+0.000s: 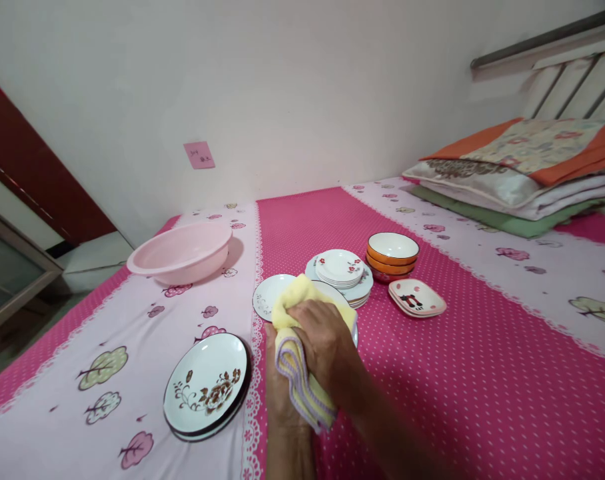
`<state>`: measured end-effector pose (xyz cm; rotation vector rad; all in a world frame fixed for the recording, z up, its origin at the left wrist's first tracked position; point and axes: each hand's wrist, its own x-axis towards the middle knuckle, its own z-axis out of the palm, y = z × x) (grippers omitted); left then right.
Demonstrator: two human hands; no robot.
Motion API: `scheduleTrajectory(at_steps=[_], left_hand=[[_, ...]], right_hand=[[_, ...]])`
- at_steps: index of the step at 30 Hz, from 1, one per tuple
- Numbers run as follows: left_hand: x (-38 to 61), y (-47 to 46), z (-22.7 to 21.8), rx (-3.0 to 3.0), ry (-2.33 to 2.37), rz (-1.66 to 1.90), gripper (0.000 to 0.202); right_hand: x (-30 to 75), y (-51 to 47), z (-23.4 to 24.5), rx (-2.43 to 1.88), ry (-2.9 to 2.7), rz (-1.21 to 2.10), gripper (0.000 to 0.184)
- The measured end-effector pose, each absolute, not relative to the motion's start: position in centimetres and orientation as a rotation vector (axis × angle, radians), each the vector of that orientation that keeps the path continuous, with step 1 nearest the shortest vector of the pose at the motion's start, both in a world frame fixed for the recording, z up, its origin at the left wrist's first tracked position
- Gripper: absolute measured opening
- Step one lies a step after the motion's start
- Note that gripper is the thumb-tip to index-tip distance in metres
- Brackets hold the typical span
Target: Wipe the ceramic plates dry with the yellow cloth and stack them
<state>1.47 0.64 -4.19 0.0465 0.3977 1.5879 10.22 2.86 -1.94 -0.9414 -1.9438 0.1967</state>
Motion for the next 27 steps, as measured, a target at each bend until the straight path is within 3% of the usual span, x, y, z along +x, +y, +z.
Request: scheduleTrajectory(at_steps=[13, 19, 27], left_hand=[[3.4, 0.6, -3.0, 0.056, 0.617, 1.786, 0.039], [2.8, 0.4, -2.2, 0.0, 0.646, 1.835, 0.04], [1.6, 0.4, -2.6, -0.079, 0.576, 1.582, 0.052]], right_hand=[[13.1, 5.2, -3.0, -1.472, -1.995, 0.041, 0.028], [13.2, 3.2, -3.1, -1.361, -2.159, 0.277, 0.029], [12.1, 1.6, -1.4, -0.981, -2.159, 0.707, 0.028]])
